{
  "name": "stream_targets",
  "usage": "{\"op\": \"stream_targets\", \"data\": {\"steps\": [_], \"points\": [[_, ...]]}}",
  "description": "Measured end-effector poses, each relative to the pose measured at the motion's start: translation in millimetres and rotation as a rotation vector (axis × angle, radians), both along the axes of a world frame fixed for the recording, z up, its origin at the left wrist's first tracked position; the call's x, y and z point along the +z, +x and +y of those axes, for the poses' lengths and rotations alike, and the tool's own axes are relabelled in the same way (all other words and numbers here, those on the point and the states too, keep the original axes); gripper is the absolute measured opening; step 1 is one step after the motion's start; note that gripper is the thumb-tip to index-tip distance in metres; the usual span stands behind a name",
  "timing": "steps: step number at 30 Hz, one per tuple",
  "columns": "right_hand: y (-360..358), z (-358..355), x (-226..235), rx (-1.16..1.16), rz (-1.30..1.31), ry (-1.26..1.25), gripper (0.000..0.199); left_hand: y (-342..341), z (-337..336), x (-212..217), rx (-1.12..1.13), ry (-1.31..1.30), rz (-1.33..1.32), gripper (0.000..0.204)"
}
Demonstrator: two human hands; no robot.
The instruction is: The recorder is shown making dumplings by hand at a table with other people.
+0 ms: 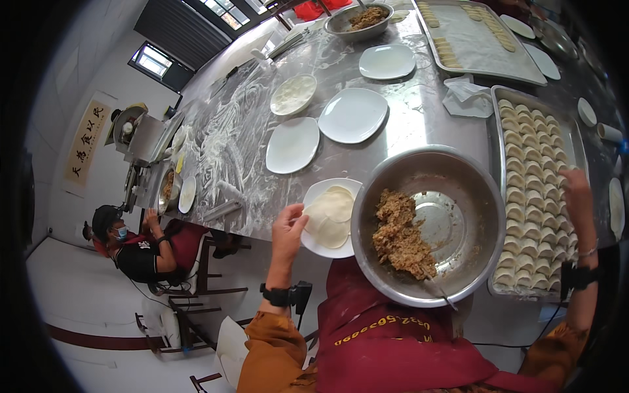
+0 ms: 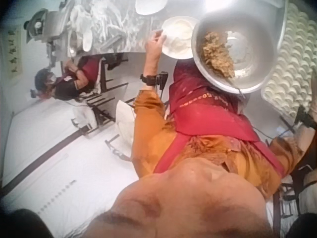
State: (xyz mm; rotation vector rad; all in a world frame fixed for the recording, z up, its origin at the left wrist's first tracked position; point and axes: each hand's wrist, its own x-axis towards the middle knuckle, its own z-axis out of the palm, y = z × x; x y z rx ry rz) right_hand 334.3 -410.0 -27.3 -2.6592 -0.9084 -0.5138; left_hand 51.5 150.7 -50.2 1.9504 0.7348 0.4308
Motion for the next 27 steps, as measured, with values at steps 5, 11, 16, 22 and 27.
{"op": "stream_targets", "data": {"steps": [5, 11, 16, 22, 27], "points": [[-125, 117, 33, 0.311, -0.055, 0.084, 0.023, 18, -3, -17, -0.130, 0.639, 0.033, 0.031], [-215, 149, 36, 0.310, 0.147, 0.041, 0.036, 34, -20, -33, -0.103, 0.769, 0.211, 0.037], [-246, 166, 23, 0.244, 0.242, 0.099, 0.048, 30, -24, -49, -0.030, 0.748, 0.136, 0.041], [-255, 173, 6, 0.153, 0.234, 0.154, 0.047, 38, -21, -51, 0.003, 0.625, 0.129, 0.031], [-260, 170, -2, 0.116, 0.225, 0.199, 0.046, 52, -11, -34, -0.069, 0.606, 0.022, 0.019]]}}
